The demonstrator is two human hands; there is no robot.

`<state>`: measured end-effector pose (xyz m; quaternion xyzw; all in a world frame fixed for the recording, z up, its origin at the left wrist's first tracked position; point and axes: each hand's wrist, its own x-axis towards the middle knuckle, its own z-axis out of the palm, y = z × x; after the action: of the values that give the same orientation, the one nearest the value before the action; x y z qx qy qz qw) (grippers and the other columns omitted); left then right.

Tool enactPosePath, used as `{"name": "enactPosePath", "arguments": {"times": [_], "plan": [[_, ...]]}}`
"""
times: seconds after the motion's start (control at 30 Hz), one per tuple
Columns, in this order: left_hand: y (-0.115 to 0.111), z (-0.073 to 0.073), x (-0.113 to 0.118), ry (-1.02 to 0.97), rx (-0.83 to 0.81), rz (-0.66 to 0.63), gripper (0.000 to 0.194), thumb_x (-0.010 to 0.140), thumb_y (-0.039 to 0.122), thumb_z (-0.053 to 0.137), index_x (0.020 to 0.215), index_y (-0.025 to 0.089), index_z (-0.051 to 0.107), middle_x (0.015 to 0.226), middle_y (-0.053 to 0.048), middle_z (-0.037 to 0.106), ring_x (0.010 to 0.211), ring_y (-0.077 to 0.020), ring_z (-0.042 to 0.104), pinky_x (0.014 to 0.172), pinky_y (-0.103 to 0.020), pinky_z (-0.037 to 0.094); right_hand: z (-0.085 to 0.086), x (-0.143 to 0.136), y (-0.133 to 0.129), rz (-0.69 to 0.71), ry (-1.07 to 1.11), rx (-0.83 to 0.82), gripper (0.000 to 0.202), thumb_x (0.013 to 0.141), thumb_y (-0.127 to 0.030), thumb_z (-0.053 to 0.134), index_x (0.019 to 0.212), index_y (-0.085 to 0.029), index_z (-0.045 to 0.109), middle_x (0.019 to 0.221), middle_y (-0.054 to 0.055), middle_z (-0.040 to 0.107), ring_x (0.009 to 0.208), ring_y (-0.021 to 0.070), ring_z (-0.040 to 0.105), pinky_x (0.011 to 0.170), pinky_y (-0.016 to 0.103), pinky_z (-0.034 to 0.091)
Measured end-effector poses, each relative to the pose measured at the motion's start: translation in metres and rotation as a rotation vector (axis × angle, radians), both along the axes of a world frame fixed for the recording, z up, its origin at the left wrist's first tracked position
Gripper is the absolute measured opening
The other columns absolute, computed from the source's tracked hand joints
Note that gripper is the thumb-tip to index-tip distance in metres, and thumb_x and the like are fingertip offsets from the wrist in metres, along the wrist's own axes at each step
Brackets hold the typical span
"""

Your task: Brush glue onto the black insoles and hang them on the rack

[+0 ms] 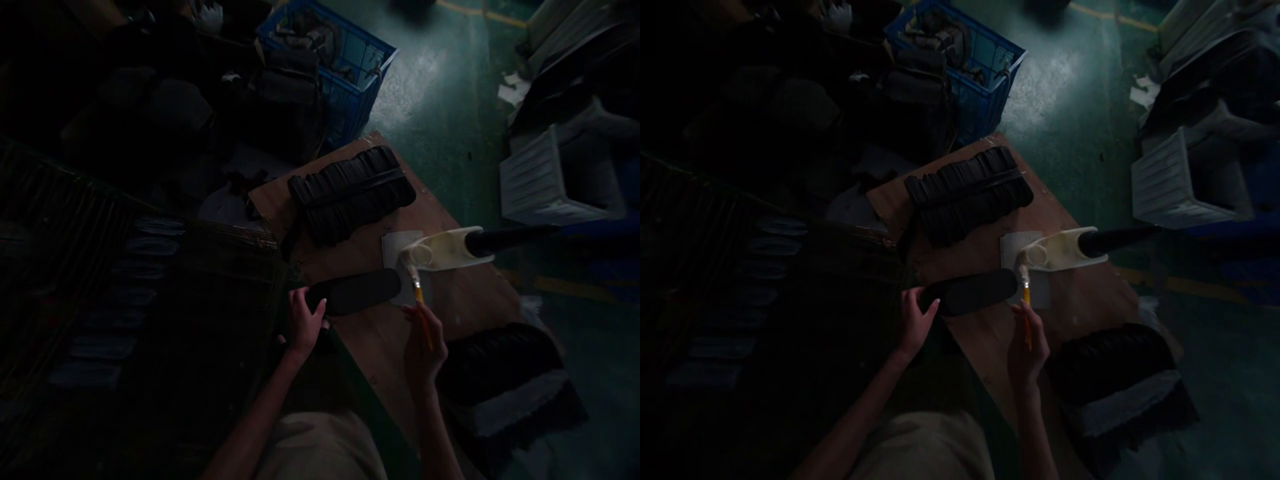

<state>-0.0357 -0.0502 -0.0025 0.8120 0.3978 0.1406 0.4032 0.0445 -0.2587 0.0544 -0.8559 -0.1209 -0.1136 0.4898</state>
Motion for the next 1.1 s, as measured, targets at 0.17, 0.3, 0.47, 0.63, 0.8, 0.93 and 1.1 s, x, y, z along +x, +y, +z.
{"name": "enactPosePath", "arguments": {"times": [0.17,0.3,0.47,0.63,0.8,0.93,1.1], "plan": [[-0.011,-0.020,-0.013,-0.055,-0.036,-0.056,0.046,0.085,0.034,0.060,0.126,0.015,0.049,0.123,-0.018,0.054,0.122,-0.0316,0.051,0.101,-0.051,0.043,-0.051,0.046,-0.027,0.131,-0.152,-0.394,0.036,0.094,-0.010,0.042,0.122,-0.025,0.060,0.122,0.010,0.062,0.110,0.0207,0.062,0.081,0.031,0.053],[-0.018,-0.024,-0.012,-0.050,-0.057,-0.050,0.050,0.086,0.035,0.058,0.131,0.015,0.046,0.127,-0.020,0.054,0.125,-0.0319,0.050,0.102,-0.050,0.044,-0.085,0.047,-0.026,0.177,-0.142,-0.472,0.045,0.086,-0.001,0.038,0.119,-0.023,0.059,0.135,0.013,0.052,0.122,0.0237,0.056,0.084,0.032,0.054],[-0.020,-0.025,-0.009,-0.043,-0.076,-0.040,0.052,0.087,0.038,0.056,0.132,0.014,0.046,0.125,-0.020,0.056,0.124,-0.0319,0.052,0.101,-0.050,0.045,-0.102,0.043,-0.024,0.178,-0.084,-0.437,0.043,0.085,-0.004,0.042,0.120,-0.024,0.056,0.147,0.012,0.040,0.134,0.0260,0.043,0.091,0.035,0.052],[-0.020,-0.025,-0.007,-0.040,-0.069,-0.033,0.052,0.088,0.038,0.054,0.131,0.012,0.046,0.126,-0.021,0.056,0.124,-0.0317,0.052,0.103,-0.050,0.043,-0.106,0.042,-0.026,0.177,-0.009,-0.411,0.048,0.084,-0.004,0.039,0.124,-0.026,0.054,0.143,0.011,0.043,0.126,0.0244,0.051,0.087,0.034,0.052],[-0.020,-0.022,-0.006,-0.032,-0.074,-0.040,0.050,0.089,0.038,0.052,0.131,0.011,0.047,0.127,-0.021,0.056,0.124,-0.0315,0.052,0.104,-0.050,0.042,-0.100,0.025,-0.017,0.258,0.000,-0.412,0.056,0.077,0.000,0.039,0.126,-0.025,0.054,0.141,0.012,0.044,0.122,0.0246,0.054,0.084,0.033,0.054],[-0.018,-0.020,-0.006,-0.040,-0.091,-0.012,0.045,0.089,0.034,0.052,0.129,0.014,0.049,0.126,-0.019,0.058,0.122,-0.0299,0.054,0.103,-0.048,0.043,-0.096,0.016,-0.007,0.274,0.017,-0.417,0.058,0.074,0.001,0.042,0.126,-0.022,0.053,0.142,0.016,0.043,0.121,0.0253,0.055,0.080,0.032,0.054],[-0.012,-0.019,-0.008,-0.084,-0.163,0.007,0.040,0.087,0.034,0.056,0.123,0.017,0.053,0.121,-0.015,0.058,0.117,-0.0275,0.056,0.099,-0.045,0.047,-0.086,0.015,-0.007,0.218,-0.054,-0.373,0.047,0.085,-0.004,0.041,0.125,-0.023,0.055,0.139,0.015,0.048,0.123,0.0245,0.054,0.088,0.037,0.053]]}}
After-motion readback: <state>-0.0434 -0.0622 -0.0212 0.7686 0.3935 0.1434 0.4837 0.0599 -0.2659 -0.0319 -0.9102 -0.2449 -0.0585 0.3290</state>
